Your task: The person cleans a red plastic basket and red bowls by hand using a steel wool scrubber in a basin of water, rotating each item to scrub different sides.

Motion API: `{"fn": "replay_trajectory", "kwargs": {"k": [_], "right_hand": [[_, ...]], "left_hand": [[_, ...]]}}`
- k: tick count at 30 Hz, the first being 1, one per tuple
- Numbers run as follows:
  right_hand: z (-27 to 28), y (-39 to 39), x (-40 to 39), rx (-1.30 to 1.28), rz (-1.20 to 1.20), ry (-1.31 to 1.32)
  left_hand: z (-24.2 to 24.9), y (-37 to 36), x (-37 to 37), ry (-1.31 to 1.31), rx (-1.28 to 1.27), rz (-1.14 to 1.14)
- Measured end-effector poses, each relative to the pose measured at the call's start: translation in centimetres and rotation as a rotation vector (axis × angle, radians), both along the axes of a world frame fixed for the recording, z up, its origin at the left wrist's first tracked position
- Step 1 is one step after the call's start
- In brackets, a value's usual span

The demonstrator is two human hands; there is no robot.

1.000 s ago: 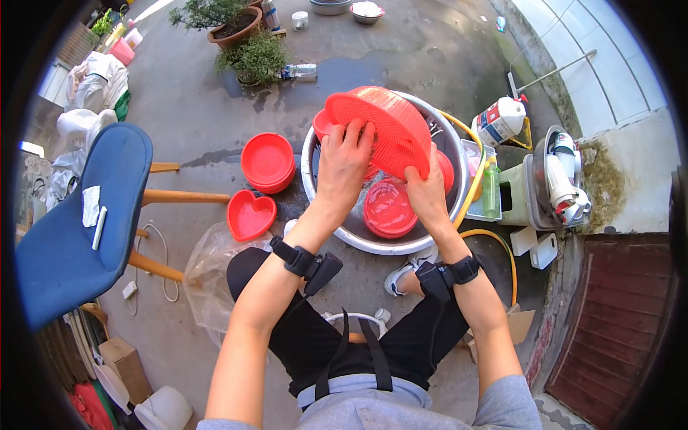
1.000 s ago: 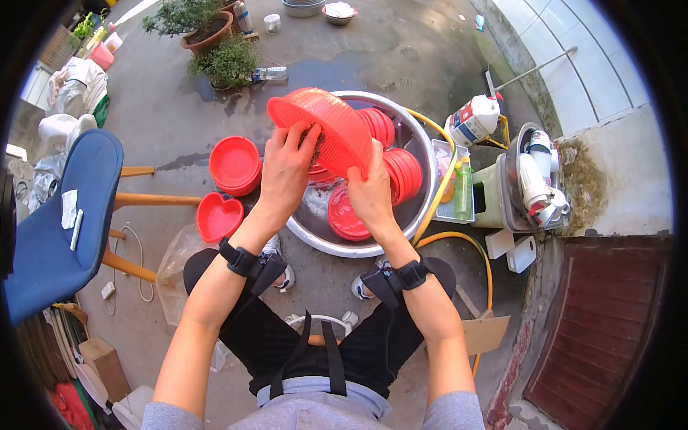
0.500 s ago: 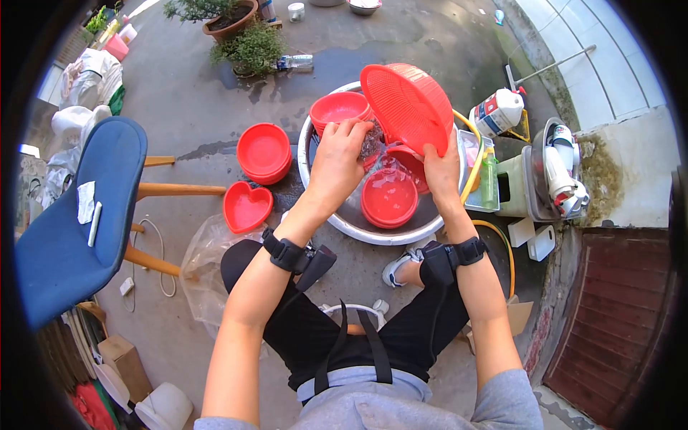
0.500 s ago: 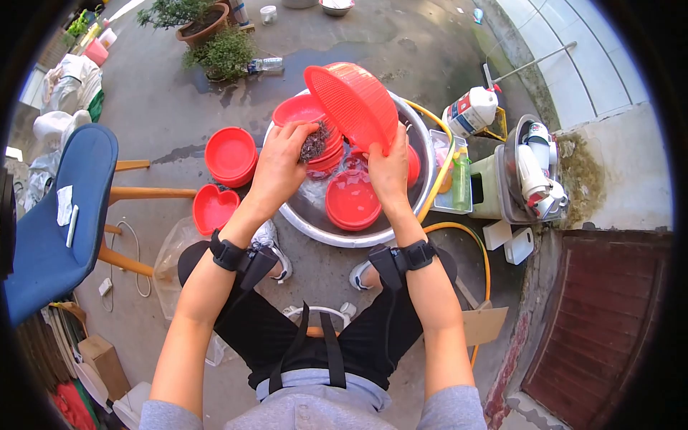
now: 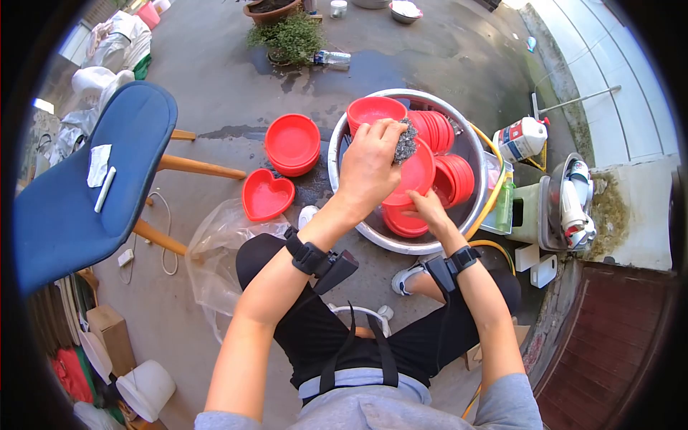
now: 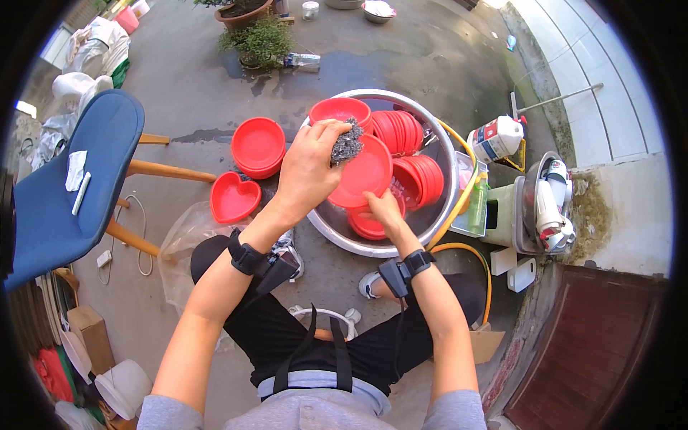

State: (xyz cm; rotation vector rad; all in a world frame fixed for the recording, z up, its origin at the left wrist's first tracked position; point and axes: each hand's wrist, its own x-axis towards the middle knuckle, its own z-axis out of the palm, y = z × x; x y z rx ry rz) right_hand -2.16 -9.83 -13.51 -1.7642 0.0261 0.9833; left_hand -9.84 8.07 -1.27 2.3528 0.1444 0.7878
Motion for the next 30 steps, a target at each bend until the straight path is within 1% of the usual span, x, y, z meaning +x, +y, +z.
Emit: {"fn": "replay_trajectory", "kwargs": {"k": [1,3,5,8,11,15,16,18,20,22,23,25,26,28,29,30], "right_hand": [[-0.7,1.3,-0.9,0.037,0.034,0.064],[-1.7,4.3,-2.9,0.08,0.031,0.165],[-2.0,7.4,-4.0,0.161,0.053,0.213],[-1.9,10.6,-4.6,0.3,0.123,0.212],[-1.5,11.9,-4.8,0.398,0.193,0.167],[-1.9,11.0,-4.9,0.407,0.279,0.036],[-2.7,10.2,-4.7,0.36,0.293,-0.031],[-5.1,7.9,-4.4,0.182,0.321,-0.201],[-9.4,4.3,-3.4,-0.148,0.357,-0.414],[-9.8,0.6,-3.3,-0.404,0.378,-0.54],[-10.0,-1.1,-3.5,-0.414,0.367,-0.534],[-10.6,-4.1,-3.9,-0.736,0.504,-0.615],[-11.1,-5.4,-4.1,-0.739,0.498,-0.609],[-12.9,-7.8,-4.7,-0.768,0.667,-0.746],[-13.4,-8.5,-5.1,-0.767,0.66,-0.741],[-13.5,-8.9,-5.4,-0.812,0.787,-0.885]], "left_hand": [[0.2,0.3,0.0,-0.005,0.01,0.006],[0.6,0.4,-0.3,-0.006,-0.009,0.015],[0.9,0.5,-0.4,-0.026,-0.047,0.037],[1.1,1.0,-0.5,-0.019,-0.041,0.062],[1.2,1.5,-0.7,-0.018,-0.05,0.088],[1.5,1.7,-0.6,-0.042,-0.055,0.083],[1.5,1.6,-0.6,-0.039,-0.06,0.081],[1.5,1.6,-0.6,-0.033,-0.046,0.077],[1.4,1.6,-0.6,-0.031,-0.048,0.065],[1.6,1.4,-0.5,-0.029,-0.052,0.058],[1.6,1.2,-0.5,-0.027,-0.059,0.045],[1.6,1.0,-0.4,-0.001,-0.049,0.056],[1.4,1.1,-0.2,0.009,-0.025,0.047],[1.5,0.8,-0.1,0.015,-0.03,0.033],[1.5,0.6,0.0,0.016,-0.034,0.027],[1.5,0.5,0.0,0.017,-0.029,0.02]]}}
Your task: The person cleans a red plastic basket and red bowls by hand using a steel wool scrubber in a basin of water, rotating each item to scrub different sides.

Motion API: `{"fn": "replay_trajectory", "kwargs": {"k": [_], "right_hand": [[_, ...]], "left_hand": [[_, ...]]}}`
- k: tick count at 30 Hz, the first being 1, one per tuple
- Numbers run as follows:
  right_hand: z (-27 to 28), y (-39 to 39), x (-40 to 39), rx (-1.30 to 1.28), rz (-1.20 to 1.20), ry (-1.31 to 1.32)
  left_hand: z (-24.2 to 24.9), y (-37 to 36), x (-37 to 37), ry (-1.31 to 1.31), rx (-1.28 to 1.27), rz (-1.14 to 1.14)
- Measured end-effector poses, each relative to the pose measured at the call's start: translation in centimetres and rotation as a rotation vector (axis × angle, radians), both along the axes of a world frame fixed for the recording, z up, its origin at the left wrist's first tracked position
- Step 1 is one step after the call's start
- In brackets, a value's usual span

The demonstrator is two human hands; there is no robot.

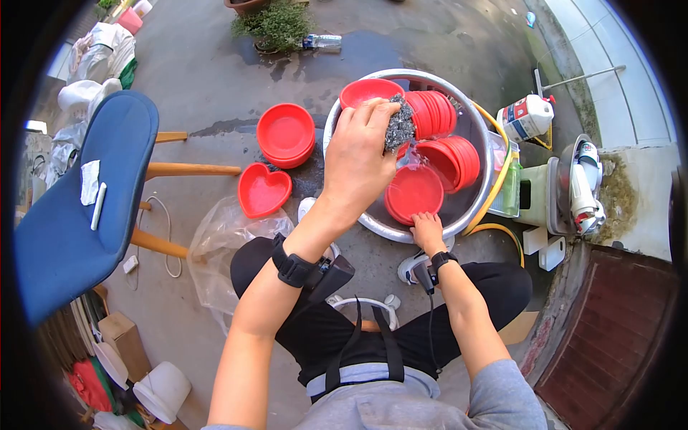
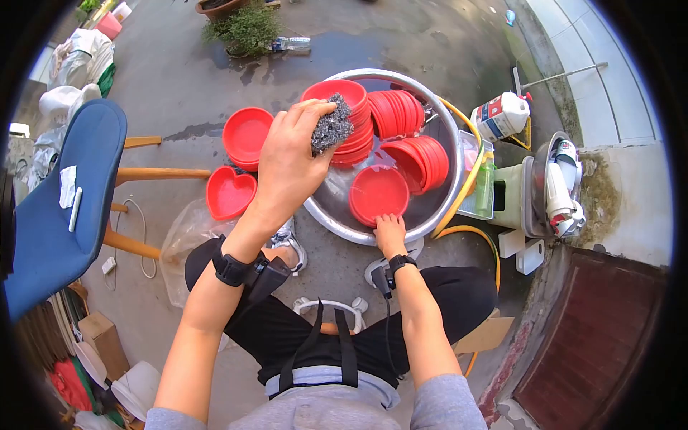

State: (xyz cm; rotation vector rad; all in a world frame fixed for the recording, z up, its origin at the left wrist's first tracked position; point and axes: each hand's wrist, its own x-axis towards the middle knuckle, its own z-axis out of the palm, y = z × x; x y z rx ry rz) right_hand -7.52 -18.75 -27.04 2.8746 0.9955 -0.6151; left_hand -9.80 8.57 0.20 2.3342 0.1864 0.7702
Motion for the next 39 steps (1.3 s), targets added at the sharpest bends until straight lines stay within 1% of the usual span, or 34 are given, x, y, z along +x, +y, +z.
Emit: {"fn": "replay_trajectory", "kwargs": {"k": [1,6,8,9,11,15,17,18,19,21,22,23,25,26,27,29,30,32,33,35,39], "right_hand": [[-0.2,-0.1,0.1,-0.061,0.153,-0.107],[-1.0,0.2,0.4,-0.075,0.217,-0.176],[-1.3,0.4,0.6,-0.08,0.34,-0.215],[-1.0,0.5,0.7,-0.079,0.337,-0.215],[0.7,1.1,0.8,0.044,0.268,-0.088],[3.1,2.5,1.7,0.105,0.184,-0.109],[4.1,3.0,2.8,0.26,0.053,-0.183],[5.1,3.1,3.5,0.345,-0.037,-0.149],[5.8,3.1,4.3,0.344,-0.036,-0.153],[7.4,3.0,5.9,0.582,-0.231,-0.129],[8.8,3.0,6.6,0.658,-0.313,-0.057],[8.9,2.7,7.6,0.735,-0.357,-0.023],[10.7,2.8,8.8,0.818,-0.461,0.098],[11.9,2.9,9.0,0.867,-0.505,0.117],[12.2,3.0,9.3,0.955,-0.508,0.126],[12.9,3.0,9.8,1.038,-0.525,0.198],[13.5,3.1,9.8,1.039,-0.525,0.194],[14.4,3.6,9.6,1.195,-0.524,0.347],[15.2,3.8,9.5,1.196,-0.522,0.345],[17.5,4.3,8.9,1.238,-0.528,0.429],[23.4,5.0,7.7,1.258,-0.506,0.48]], "left_hand": [[-0.1,-0.1,0.1,0.019,0.009,0.011],[-0.9,-0.4,0.5,0.046,0.047,0.012],[-1.0,-0.5,0.6,0.062,0.047,0.013],[-1.1,-0.6,0.7,0.062,0.048,0.009],[-1.2,-0.7,0.8,0.067,0.062,0.003],[-1.2,-1.0,0.9,0.055,0.071,-0.012],[-1.1,-1.1,0.9,0.058,0.067,-0.018],[-1.1,-1.1,0.9,0.054,0.067,-0.019],[-1.2,-1.2,0.9,0.055,0.063,-0.024],[-1.2,-1.3,0.9,0.052,0.058,-0.028],[-1.2,-1.4,0.9,0.052,0.059,-0.027],[-1.3,-1.5,1.0,0.051,0.06,-0.026],[-1.4,-1.5,1.0,0.049,0.062,-0.031],[-1.4,-1.5,1.1,0.053,0.066,-0.035],[-1.5,-1.6,1.1,0.049,0.065,-0.037],[-1.5,-1.8,1.2,0.053,0.04,-0.068],[-1.5,-1.9,1.2,0.05,0.041,-0.07],[-1.4,-2.4,1.2,0.063,-0.03,-0.136],[-1.3,-2.6,1.1,0.061,-0.029,-0.136],[-1.0,-2.9,1.2,0.016,-0.017,-0.142],[-0.8,-3.1,1.8,-0.071,-0.028,-0.107]]}}
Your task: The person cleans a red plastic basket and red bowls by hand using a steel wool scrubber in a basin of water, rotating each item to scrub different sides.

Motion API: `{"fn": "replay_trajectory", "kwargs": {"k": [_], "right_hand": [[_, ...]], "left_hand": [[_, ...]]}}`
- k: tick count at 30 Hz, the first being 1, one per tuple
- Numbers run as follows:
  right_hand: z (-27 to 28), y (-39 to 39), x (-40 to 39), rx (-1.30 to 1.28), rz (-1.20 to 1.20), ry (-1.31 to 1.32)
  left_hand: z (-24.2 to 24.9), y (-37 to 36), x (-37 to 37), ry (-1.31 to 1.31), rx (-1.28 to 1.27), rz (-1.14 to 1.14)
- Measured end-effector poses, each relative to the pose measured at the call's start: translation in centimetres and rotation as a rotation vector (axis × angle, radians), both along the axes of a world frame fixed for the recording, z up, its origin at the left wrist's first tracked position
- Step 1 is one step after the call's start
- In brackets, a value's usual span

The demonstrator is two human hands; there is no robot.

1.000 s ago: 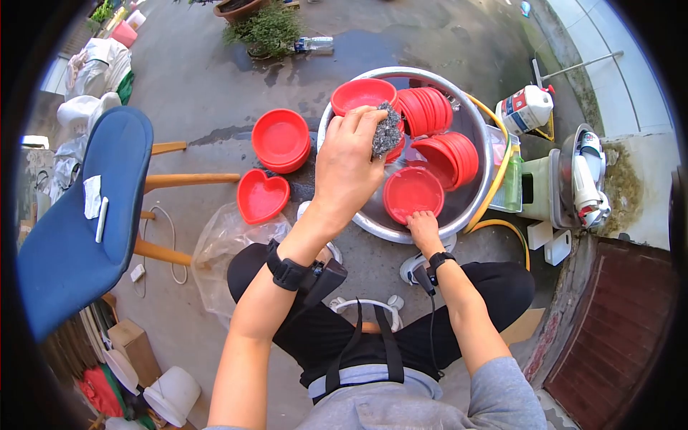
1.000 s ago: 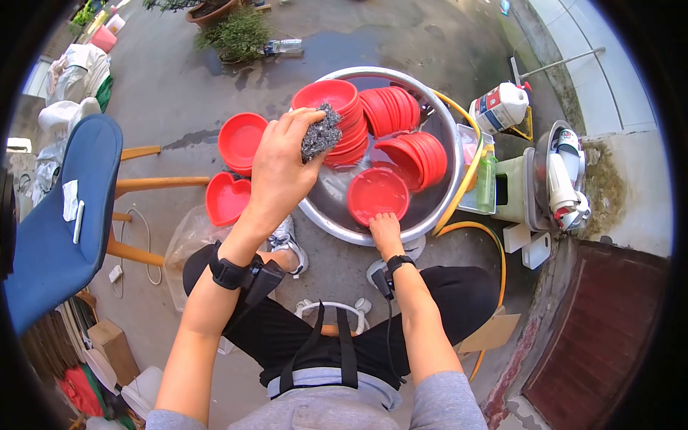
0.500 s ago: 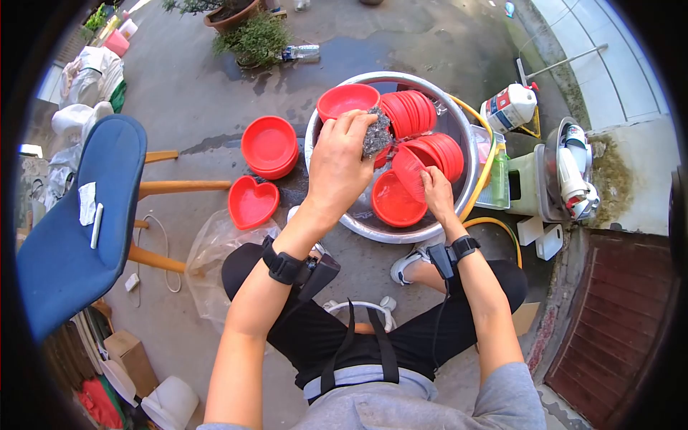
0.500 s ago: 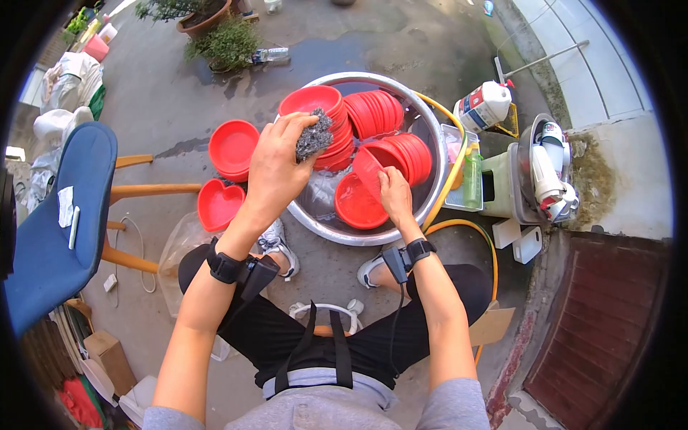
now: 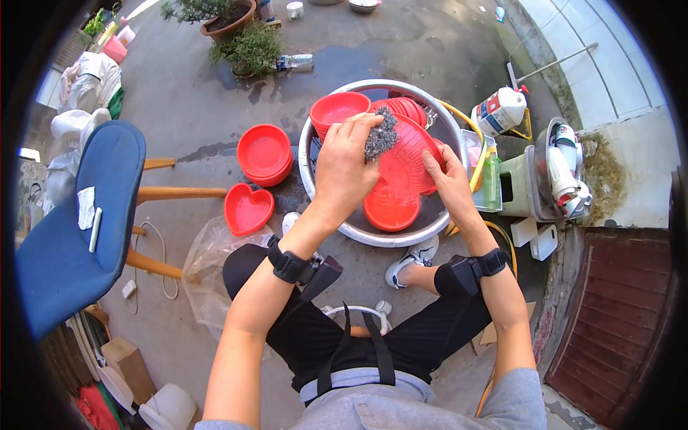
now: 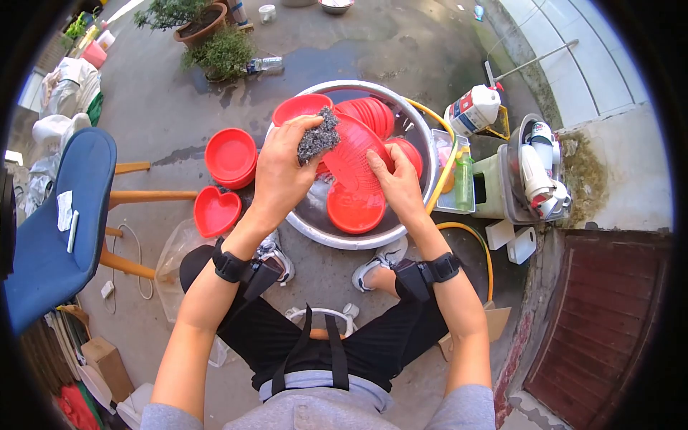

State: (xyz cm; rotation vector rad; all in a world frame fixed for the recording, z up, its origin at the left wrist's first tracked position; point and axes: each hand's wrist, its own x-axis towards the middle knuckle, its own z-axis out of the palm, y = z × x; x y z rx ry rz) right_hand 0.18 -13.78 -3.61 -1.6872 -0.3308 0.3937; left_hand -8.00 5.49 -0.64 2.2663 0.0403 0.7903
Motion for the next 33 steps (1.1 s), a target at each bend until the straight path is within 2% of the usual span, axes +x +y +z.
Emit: {"fn": "replay_trajectory", "kwargs": {"k": [2,6,10,12,14,16,20,23,24,26,28,30,32,33], "right_hand": [[1.3,-0.5,0.1,-0.115,0.053,-0.06],[1.2,-1.1,0.2,-0.087,0.053,-0.096],[-1.9,-1.3,0.6,-0.119,0.049,-0.159],[-3.7,-1.4,0.6,-0.111,0.063,-0.165],[-5.3,-1.5,-0.5,-0.29,0.145,-0.215],[-7.1,-1.4,-1.6,-0.4,0.228,-0.277],[-10.7,0.0,-4.3,-0.645,0.313,-0.252],[-14.1,1.4,-6.3,-0.718,0.433,-0.443],[-15.3,1.9,-6.8,-0.782,0.496,-0.488],[-18.2,2.6,-8.0,-0.739,0.47,-0.671],[-19.5,3.0,-8.8,-0.762,0.488,-0.647],[-20.9,3.2,-9.0,-0.865,0.54,-0.591],[-22.5,3.1,-9.1,-0.906,0.569,-0.573],[-23.2,2.9,-9.1,-0.939,0.524,-0.653]], "left_hand": [[0.5,0.0,0.3,-0.023,-0.058,0.054],[1.1,-0.1,0.4,0.006,-0.2,0.061],[-0.7,0.8,0.1,0.024,-0.16,0.081],[-3.0,1.7,-0.3,0.265,-0.145,0.091],[-5.9,2.1,-1.1,0.287,-0.087,0.066],[-8.4,1.8,-2.3,0.502,-0.008,0.0],[-14.6,0.8,-3.6,0.635,0.091,-0.006],[-17.8,0.7,-4.4,0.802,0.248,0.032],[-18.9,0.9,-4.7,0.805,0.252,0.03],[-20.7,1.5,-5.2,0.708,0.341,0.085],[-20.7,1.7,-5.0,0.671,0.384,0.105],[-21.0,1.8,-4.6,0.515,0.502,0.11],[-21.6,1.7,-4.2,0.529,0.555,0.068],[-21.8,1.5,-4.0,0.536,0.613,0.024]]}}
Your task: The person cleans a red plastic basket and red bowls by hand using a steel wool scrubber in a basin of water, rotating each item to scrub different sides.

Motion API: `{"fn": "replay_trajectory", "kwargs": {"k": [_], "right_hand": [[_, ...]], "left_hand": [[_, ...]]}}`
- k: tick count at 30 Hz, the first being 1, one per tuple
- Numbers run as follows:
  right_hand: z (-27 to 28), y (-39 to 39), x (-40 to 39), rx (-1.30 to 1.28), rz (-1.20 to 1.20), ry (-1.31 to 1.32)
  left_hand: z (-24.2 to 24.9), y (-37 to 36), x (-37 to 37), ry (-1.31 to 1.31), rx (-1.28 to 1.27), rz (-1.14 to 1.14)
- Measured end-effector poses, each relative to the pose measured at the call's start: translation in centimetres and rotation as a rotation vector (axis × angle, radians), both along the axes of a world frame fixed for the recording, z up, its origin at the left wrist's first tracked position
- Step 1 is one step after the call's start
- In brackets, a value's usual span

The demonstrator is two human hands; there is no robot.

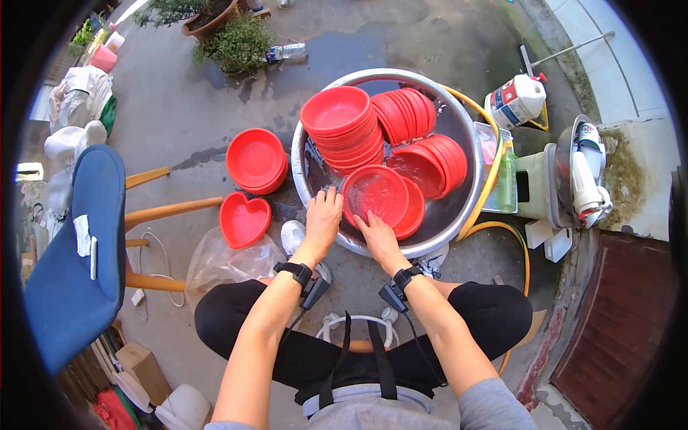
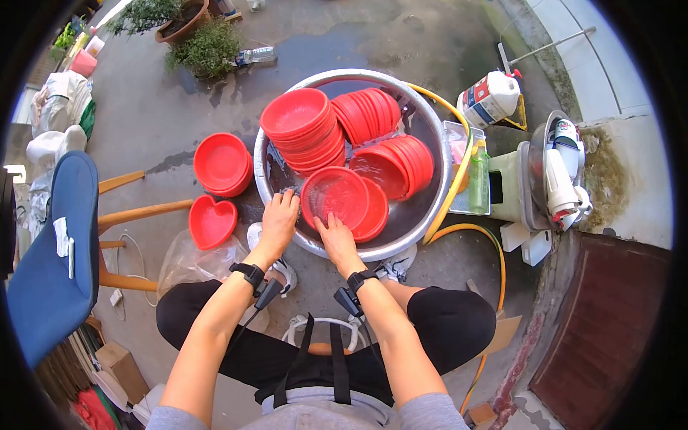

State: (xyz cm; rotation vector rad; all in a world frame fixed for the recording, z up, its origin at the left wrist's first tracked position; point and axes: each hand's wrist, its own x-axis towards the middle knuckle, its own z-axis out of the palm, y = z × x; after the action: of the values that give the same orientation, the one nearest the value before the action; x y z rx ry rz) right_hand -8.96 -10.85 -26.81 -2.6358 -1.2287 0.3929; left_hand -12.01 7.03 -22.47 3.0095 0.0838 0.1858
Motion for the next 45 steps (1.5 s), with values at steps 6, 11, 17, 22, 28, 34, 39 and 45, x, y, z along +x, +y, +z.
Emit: {"fn": "replay_trajectory", "kwargs": {"k": [6,11,17,22,28,34,39,45], "right_hand": [[-2.1,-1.8,0.9,-0.117,0.0,0.001],[-2.9,-3.5,1.0,-0.151,0.002,0.061],[-4.6,-5.2,2.0,-0.181,-0.092,0.18],[-2.8,-6.1,3.1,-0.158,0.003,0.234],[1.9,-5.3,4.9,0.051,-0.008,0.209],[6.7,-4.7,7.7,0.241,-0.178,0.172],[11.4,-5.5,10.3,0.489,-0.468,0.358],[18.2,-6.0,13.6,0.872,-0.607,0.478]], "left_hand": [[-1.7,-1.2,0.7,0.001,-0.053,-0.18],[-4.8,-2.6,0.7,0.162,-0.195,-0.237],[-8.2,-2.4,1.0,0.395,-0.732,-0.115],[-7.1,-2.5,1.5,0.325,-0.837,-0.014],[-2.8,-0.2,1.1,0.392,-0.692,0.129],[3.1,0.5,1.4,0.268,-0.628,0.034],[9.3,0.9,2.9,0.18,-0.712,0.056],[18.1,1.1,4.7,-0.059,-0.856,0.082]]}}
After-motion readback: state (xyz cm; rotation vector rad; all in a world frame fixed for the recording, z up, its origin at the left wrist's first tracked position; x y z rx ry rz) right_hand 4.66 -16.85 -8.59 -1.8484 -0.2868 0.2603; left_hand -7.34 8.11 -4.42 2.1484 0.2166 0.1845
